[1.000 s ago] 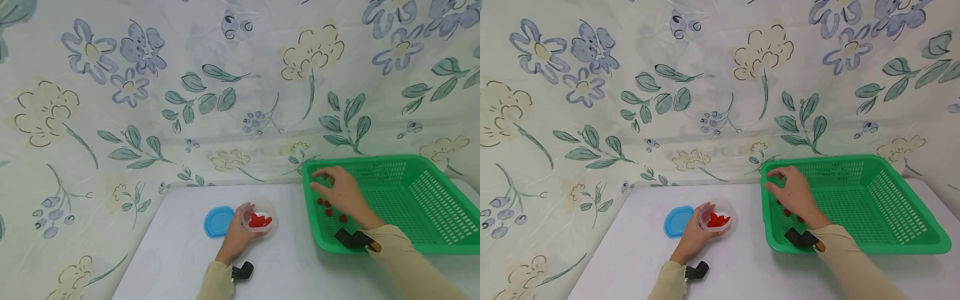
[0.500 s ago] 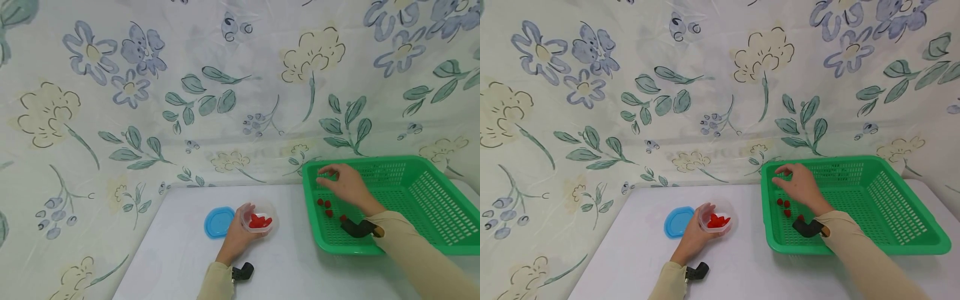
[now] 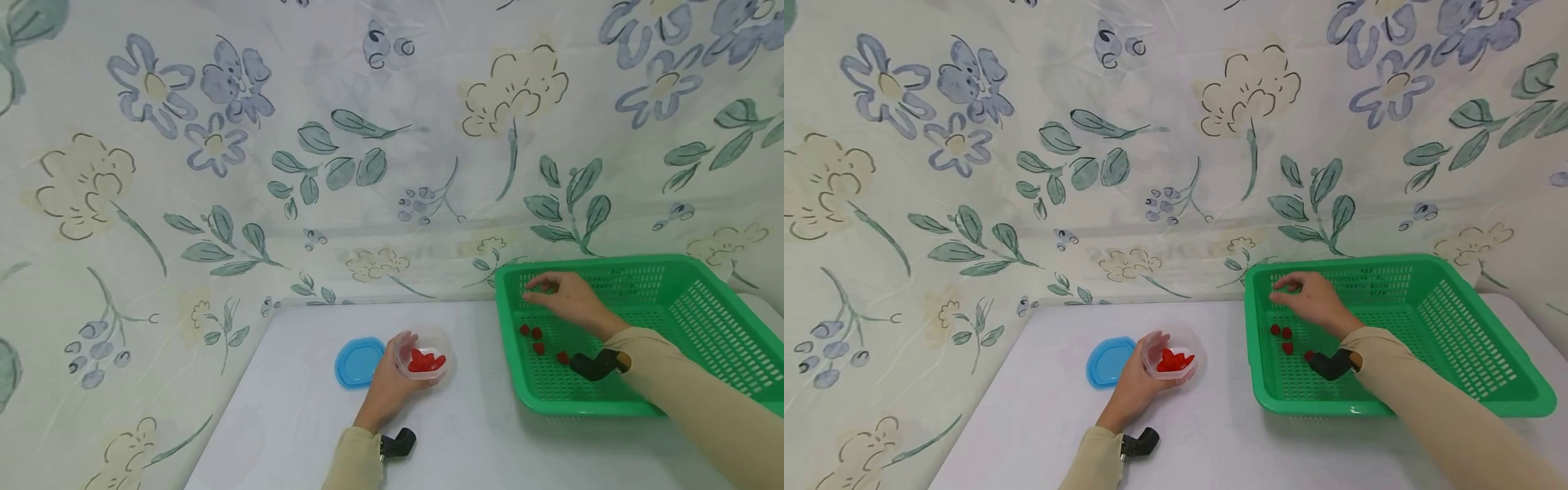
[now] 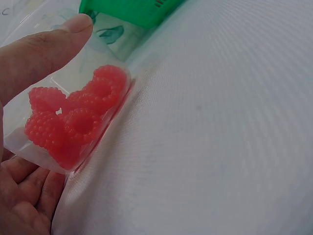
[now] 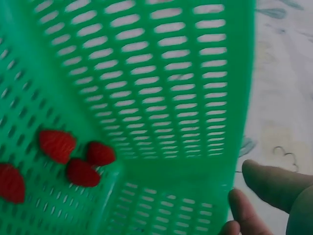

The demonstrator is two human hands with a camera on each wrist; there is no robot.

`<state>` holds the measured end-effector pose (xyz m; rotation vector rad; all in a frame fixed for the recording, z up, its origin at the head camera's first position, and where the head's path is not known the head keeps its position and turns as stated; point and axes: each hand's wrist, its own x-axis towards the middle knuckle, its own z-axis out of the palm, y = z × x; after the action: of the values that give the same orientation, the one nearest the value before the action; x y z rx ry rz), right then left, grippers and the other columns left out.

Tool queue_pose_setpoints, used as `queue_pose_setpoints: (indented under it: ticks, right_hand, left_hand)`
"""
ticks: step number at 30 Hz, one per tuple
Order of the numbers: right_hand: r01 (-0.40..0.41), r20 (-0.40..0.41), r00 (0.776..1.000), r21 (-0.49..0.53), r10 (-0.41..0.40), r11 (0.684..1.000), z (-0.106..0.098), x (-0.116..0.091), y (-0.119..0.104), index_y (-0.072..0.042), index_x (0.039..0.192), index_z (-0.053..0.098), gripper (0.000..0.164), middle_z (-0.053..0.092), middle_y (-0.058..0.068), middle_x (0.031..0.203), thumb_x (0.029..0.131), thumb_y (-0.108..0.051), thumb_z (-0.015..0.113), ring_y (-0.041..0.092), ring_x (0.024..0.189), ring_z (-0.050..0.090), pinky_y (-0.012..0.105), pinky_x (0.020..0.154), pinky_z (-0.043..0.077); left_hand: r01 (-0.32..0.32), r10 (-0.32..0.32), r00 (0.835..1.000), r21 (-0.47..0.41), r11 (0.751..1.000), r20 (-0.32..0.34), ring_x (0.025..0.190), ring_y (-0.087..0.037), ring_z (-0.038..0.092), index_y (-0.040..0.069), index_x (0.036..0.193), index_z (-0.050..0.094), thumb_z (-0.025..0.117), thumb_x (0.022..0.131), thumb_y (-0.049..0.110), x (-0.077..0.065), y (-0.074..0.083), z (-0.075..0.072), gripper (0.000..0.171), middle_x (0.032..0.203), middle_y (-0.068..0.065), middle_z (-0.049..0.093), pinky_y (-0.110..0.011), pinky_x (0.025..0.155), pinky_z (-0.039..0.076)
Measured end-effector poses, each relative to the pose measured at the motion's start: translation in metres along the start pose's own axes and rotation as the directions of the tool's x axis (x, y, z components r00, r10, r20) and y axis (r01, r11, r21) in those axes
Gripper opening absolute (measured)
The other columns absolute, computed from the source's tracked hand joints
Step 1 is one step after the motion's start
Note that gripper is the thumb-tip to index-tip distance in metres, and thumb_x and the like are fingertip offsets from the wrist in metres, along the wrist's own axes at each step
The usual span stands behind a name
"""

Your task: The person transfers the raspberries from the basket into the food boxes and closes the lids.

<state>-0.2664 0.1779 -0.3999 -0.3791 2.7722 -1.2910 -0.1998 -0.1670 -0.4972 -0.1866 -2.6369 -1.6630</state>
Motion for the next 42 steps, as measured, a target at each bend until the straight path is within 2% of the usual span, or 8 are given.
queue_pose_setpoints:
  ticks: [10, 20, 25, 28, 36, 42]
  right_hand:
    - [0.034, 0.051, 0.998, -0.03, -0.032, 0.999, -0.003, 0.005, 0.011, 0.001, 0.126, 0.065, 0.043, 0.057, 0.028, 0.126, 0.097, -0.031, 0.068, 0.041, 0.111, 0.055, 0.049, 0.08, 0.051]
    - [-0.037, 0.196, 0.98, 0.021, 0.032, 0.999, -0.002, 0.009, 0.026, 0.004, 0.129, 0.062, 0.048, 0.054, 0.029, 0.13, 0.095, -0.03, 0.069, 0.042, 0.117, 0.052, 0.053, 0.091, 0.049]
    - [-0.069, 0.25, 0.966, 0.034, 0.058, 0.997, 0.005, 0.01, 0.032, 0.005, 0.127, 0.063, 0.047, 0.059, 0.022, 0.12, 0.093, -0.026, 0.072, 0.034, 0.108, 0.056, 0.046, 0.087, 0.051]
    - [-0.09, 0.27, 0.959, 0.019, 0.081, 0.996, 0.01, 0.01, 0.036, 0.005, 0.125, 0.064, 0.047, 0.06, 0.021, 0.117, 0.09, -0.025, 0.075, 0.034, 0.106, 0.056, 0.048, 0.088, 0.05]
    - [-0.122, 0.292, 0.95, 0.012, 0.114, 0.992, 0.021, 0.009, 0.04, 0.004, 0.121, 0.066, 0.044, 0.059, 0.017, 0.11, 0.086, -0.019, 0.078, 0.029, 0.099, 0.054, 0.039, 0.081, 0.049]
    - [-0.096, 0.276, 0.956, -0.031, 0.101, 0.995, 0.029, 0.007, 0.04, 0.002, 0.114, 0.07, 0.036, 0.062, 0.022, 0.114, 0.084, -0.017, 0.08, 0.037, 0.107, 0.058, 0.046, 0.085, 0.053]
  left_hand:
    - [0.004, -0.004, 1.0, 0.0, 1.0, 0.014, 0.135, -0.028, 0.045, 0.017, 0.151, 0.036, 0.09, 0.074, 0.032, 0.0, 0.001, 0.0, 0.095, 0.147, 0.0, 0.051, -0.047, 0.103, 0.049]
    - [-0.005, 0.005, 1.0, 0.002, 1.0, 0.021, 0.135, -0.027, 0.045, 0.018, 0.15, 0.037, 0.09, 0.075, 0.032, 0.0, 0.0, -0.001, 0.093, 0.147, 0.001, 0.052, -0.047, 0.103, 0.049]
    - [0.007, -0.007, 1.0, 0.002, 1.0, 0.019, 0.135, -0.027, 0.045, 0.019, 0.15, 0.037, 0.09, 0.075, 0.032, -0.001, -0.001, -0.001, 0.093, 0.147, 0.001, 0.051, -0.046, 0.103, 0.049]
    - [0.021, -0.021, 1.0, -0.005, 1.0, 0.02, 0.135, -0.027, 0.045, 0.019, 0.15, 0.037, 0.091, 0.074, 0.033, -0.001, -0.001, -0.001, 0.094, 0.147, 0.001, 0.051, -0.046, 0.104, 0.049]
    - [0.03, -0.03, 0.999, -0.01, 0.999, 0.027, 0.136, -0.028, 0.044, 0.02, 0.15, 0.037, 0.091, 0.074, 0.031, -0.002, -0.002, -0.003, 0.094, 0.148, 0.0, 0.05, -0.046, 0.103, 0.049]
    - [0.035, -0.035, 0.999, 0.001, 0.999, 0.025, 0.136, -0.028, 0.044, 0.02, 0.15, 0.037, 0.091, 0.074, 0.031, -0.005, -0.001, -0.004, 0.094, 0.147, 0.0, 0.051, -0.045, 0.1, 0.051]
